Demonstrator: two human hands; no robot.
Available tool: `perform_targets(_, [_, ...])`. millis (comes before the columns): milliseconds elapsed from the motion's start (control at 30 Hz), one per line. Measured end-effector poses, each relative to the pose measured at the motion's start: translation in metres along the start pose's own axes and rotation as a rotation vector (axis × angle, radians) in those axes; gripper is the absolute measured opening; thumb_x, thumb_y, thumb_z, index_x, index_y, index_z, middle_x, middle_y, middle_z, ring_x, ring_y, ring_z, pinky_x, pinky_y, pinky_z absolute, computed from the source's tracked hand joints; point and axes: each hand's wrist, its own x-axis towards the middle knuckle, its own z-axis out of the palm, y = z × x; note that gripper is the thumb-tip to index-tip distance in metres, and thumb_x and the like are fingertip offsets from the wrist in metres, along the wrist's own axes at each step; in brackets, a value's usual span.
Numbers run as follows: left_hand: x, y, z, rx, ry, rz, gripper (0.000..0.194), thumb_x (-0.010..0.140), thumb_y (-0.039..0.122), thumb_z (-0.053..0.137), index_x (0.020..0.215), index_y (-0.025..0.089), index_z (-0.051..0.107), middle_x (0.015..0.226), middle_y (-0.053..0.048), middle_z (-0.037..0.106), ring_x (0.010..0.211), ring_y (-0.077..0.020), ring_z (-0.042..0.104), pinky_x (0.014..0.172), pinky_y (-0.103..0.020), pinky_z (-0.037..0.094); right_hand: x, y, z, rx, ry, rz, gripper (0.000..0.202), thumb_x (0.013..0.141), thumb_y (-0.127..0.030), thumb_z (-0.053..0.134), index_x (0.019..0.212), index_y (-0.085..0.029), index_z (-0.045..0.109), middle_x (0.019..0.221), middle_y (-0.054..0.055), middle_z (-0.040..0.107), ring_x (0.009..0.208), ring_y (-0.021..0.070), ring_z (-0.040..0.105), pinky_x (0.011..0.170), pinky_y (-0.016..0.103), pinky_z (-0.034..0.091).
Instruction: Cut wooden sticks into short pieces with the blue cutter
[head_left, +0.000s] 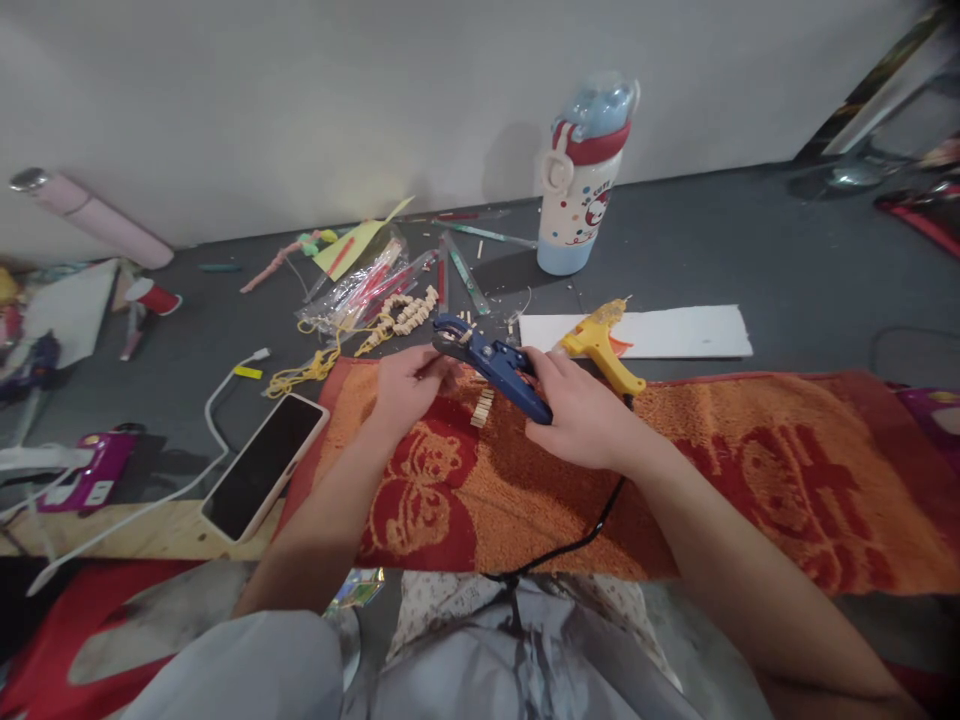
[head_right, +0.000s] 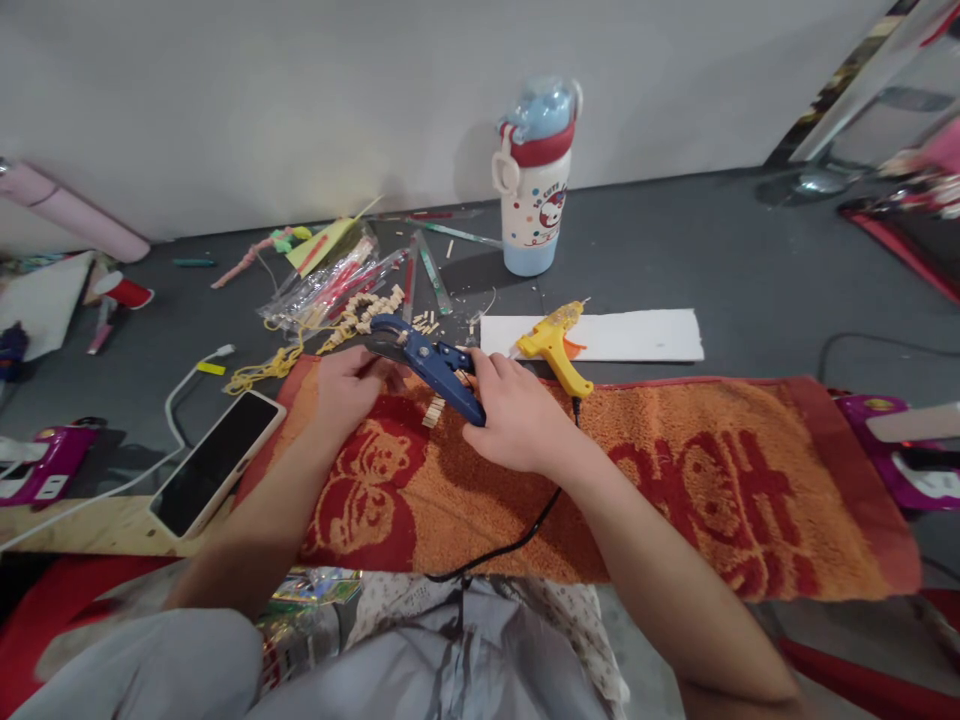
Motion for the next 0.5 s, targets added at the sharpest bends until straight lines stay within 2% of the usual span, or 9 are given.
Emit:
perform_targets(67, [-0.004, 0.004, 0.0, 0.178, 0.034, 0.052, 0.026, 0.084, 0.028, 0.049, 0.064, 0.017, 0.062, 0.054, 0.001, 0.062, 0.05, -0.0106, 0.057, 0.055, -0.022, 0.046, 0.0, 0.0, 0.001, 0.028, 0.002, 0.0, 0.068, 0.068, -0.025, 0.05, 0.132, -0.007, 0.038, 0.112, 0.018, 0.055, 0.103, 0.0324, 0.053, 0.089, 0.045, 0.042])
perform_targets(133, [-0.005, 0.007, -0.002, 0.256, 0.033, 0.079, 0.029, 0.084, 0.027, 0.047, 0.061, 0.018, 0.061, 0.05, 0.002, 0.06, 0.048, -0.0102, 0.056, 0.055, -0.022, 0.044, -0.001, 0.0, 0.002, 0.066, 0.0, -0.014, 0.069, 0.068, -0.025, 0.05, 0.133, -0.009, 0.036, 0.116, 0.019, 0.054, 0.106, 0.0322, 0.052, 0.089, 0.045, 0.042])
perform_targets(300, [-0.004, 0.012, -0.006, 0.225, -0.013, 0.055, 0.034, 0.086, 0.029, 0.044, 0.057, 0.018, 0.058, 0.043, 0.003, 0.054, 0.04, -0.0095, 0.052, 0.051, -0.022, 0.041, -0.001, -0.001, 0.007, 0.116, -0.004, -0.03, 0.071, 0.069, -0.025, 0.049, 0.136, -0.008, 0.033, 0.12, 0.02, 0.052, 0.111, 0.0329, 0.05, 0.092, 0.047, 0.041])
perform_targets(500, [-0.004, 0.011, -0.006, 0.192, 0.001, 0.082, 0.034, 0.085, 0.026, 0.045, 0.055, 0.017, 0.057, 0.042, 0.003, 0.054, 0.038, -0.0087, 0.051, 0.049, -0.022, 0.039, 0.001, -0.001, 0.009, 0.02, 0.042, -0.055, 0.074, 0.07, -0.026, 0.049, 0.137, -0.001, 0.03, 0.119, 0.023, 0.049, 0.114, 0.0358, 0.046, 0.098, 0.051, 0.037])
